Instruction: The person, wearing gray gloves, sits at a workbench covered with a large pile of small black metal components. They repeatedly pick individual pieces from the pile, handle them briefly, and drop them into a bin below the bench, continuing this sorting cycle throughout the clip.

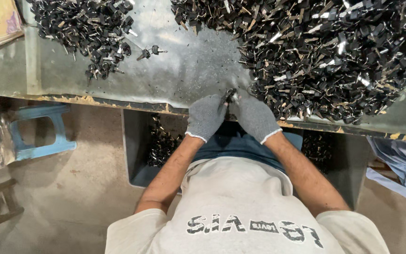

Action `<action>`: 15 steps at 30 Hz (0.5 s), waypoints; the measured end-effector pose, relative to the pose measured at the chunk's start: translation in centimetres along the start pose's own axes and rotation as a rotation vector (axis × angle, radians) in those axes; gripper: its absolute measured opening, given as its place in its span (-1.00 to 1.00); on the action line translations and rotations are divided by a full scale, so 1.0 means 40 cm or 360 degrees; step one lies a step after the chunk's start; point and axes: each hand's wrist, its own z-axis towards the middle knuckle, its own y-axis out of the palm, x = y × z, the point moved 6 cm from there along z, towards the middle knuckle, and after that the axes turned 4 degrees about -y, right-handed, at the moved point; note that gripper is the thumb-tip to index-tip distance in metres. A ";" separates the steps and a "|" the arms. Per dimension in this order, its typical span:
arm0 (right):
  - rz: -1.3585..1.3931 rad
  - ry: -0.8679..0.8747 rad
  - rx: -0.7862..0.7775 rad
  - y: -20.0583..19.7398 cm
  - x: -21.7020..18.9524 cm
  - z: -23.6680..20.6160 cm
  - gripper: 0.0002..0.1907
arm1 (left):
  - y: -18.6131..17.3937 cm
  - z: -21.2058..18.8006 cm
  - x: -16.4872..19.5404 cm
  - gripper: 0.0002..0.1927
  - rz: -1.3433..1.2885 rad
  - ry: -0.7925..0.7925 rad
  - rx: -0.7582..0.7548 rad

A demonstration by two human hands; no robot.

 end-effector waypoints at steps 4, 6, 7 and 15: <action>0.0071 0.0009 -0.0018 0.005 0.014 -0.037 -0.70 | -0.032 0.000 -0.019 -0.80 -0.0066 0.0004 -0.0225; -0.0024 0.0112 -0.0257 0.033 0.020 -0.051 -0.72 | -0.077 0.019 -0.020 -0.81 -0.0277 0.0069 -0.0002; -0.0012 0.0114 -0.0283 0.040 0.013 -0.052 -0.72 | -0.097 0.032 -0.020 -0.69 -0.0378 0.0101 0.0107; -0.0108 0.0125 -0.0035 -0.001 -0.035 -0.010 -0.67 | -0.070 0.123 0.022 -0.72 -0.0393 0.0235 -0.0006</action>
